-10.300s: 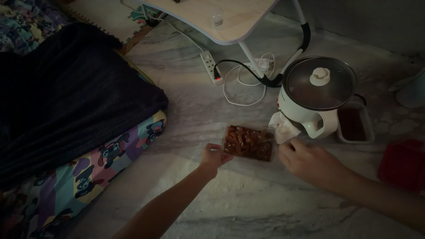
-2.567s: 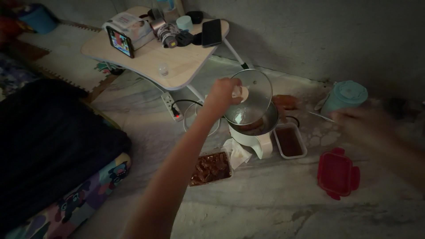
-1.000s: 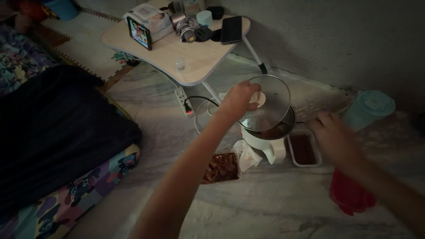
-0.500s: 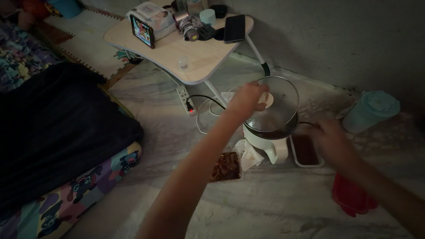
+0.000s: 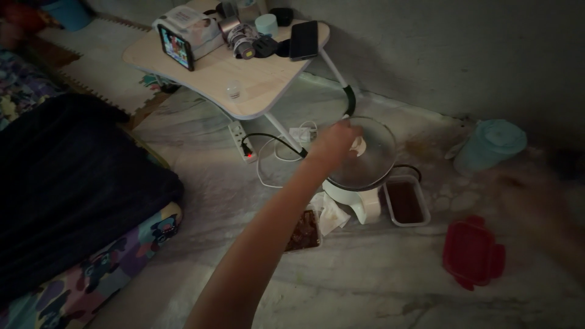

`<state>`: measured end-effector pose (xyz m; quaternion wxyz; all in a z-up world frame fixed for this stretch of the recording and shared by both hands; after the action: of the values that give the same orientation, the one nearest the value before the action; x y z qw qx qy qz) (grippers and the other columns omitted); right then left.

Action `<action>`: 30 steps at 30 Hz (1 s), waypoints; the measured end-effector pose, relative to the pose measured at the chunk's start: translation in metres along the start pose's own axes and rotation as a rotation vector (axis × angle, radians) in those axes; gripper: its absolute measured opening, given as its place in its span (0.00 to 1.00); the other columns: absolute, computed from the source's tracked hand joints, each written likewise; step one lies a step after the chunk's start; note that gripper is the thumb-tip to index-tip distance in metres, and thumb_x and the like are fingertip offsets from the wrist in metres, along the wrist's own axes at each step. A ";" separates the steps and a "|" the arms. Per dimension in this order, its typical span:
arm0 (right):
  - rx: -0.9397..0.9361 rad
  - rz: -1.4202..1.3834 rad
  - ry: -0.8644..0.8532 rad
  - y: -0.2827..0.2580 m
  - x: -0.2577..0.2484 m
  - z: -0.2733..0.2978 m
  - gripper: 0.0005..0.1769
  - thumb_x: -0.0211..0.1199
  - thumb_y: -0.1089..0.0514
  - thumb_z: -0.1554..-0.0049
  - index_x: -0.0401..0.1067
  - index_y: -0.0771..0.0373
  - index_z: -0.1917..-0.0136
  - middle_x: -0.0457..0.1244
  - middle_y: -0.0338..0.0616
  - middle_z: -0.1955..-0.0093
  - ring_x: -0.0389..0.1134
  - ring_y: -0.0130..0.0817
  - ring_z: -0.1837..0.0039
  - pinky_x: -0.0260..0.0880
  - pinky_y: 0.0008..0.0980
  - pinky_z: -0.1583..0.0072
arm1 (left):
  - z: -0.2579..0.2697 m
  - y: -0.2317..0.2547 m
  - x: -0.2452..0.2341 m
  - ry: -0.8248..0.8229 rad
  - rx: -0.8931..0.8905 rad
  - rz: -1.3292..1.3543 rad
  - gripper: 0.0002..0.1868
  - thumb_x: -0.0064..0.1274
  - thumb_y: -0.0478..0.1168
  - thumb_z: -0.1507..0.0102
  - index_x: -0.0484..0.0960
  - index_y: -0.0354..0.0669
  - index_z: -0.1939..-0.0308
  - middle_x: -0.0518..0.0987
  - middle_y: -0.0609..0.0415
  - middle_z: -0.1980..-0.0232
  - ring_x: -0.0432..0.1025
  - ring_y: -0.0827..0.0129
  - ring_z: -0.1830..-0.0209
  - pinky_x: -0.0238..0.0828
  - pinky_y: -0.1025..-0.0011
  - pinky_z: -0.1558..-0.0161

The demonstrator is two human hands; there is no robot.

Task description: Transferring food from a plastic container to an electric pot and a smaller bowl using a spoon.

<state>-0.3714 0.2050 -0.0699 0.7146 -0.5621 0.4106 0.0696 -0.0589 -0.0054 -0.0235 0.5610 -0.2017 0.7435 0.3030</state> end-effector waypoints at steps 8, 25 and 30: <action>0.261 -0.368 0.108 0.036 -0.026 -0.005 0.14 0.50 0.62 0.29 0.76 0.64 0.37 0.61 0.42 0.59 0.59 0.30 0.61 0.61 0.34 0.59 | -0.018 -0.005 0.045 -0.053 -0.016 -0.017 0.20 0.67 0.39 0.47 0.82 0.46 0.52 0.77 0.43 0.46 0.75 0.49 0.45 0.75 0.55 0.44; 0.247 -0.542 -0.082 0.042 -0.033 -0.015 0.17 0.57 0.56 0.28 0.78 0.71 0.36 0.59 0.44 0.58 0.56 0.29 0.60 0.60 0.34 0.60 | -0.021 -0.007 0.046 -0.056 -0.076 0.094 0.21 0.68 0.39 0.47 0.83 0.47 0.50 0.79 0.44 0.46 0.76 0.49 0.45 0.75 0.56 0.44; 0.386 -0.415 -0.036 -0.001 -0.031 0.002 0.16 0.55 0.57 0.33 0.74 0.63 0.35 0.67 0.40 0.50 0.66 0.28 0.50 0.69 0.32 0.49 | -0.019 -0.002 0.037 -0.102 -0.148 0.129 0.24 0.67 0.42 0.45 0.81 0.48 0.46 0.79 0.44 0.46 0.76 0.48 0.47 0.75 0.55 0.46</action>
<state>-0.3897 0.2179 -0.0481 0.8145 -0.4864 0.2797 -0.1478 -0.0822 -0.0181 -0.0555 0.5608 -0.1786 0.7010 0.4027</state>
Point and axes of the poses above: each hand's wrist, its own z-axis away from the middle knuckle, its own x-axis out of the palm, y = z × x, the point moved 2 cm from there along -z, towards the middle knuckle
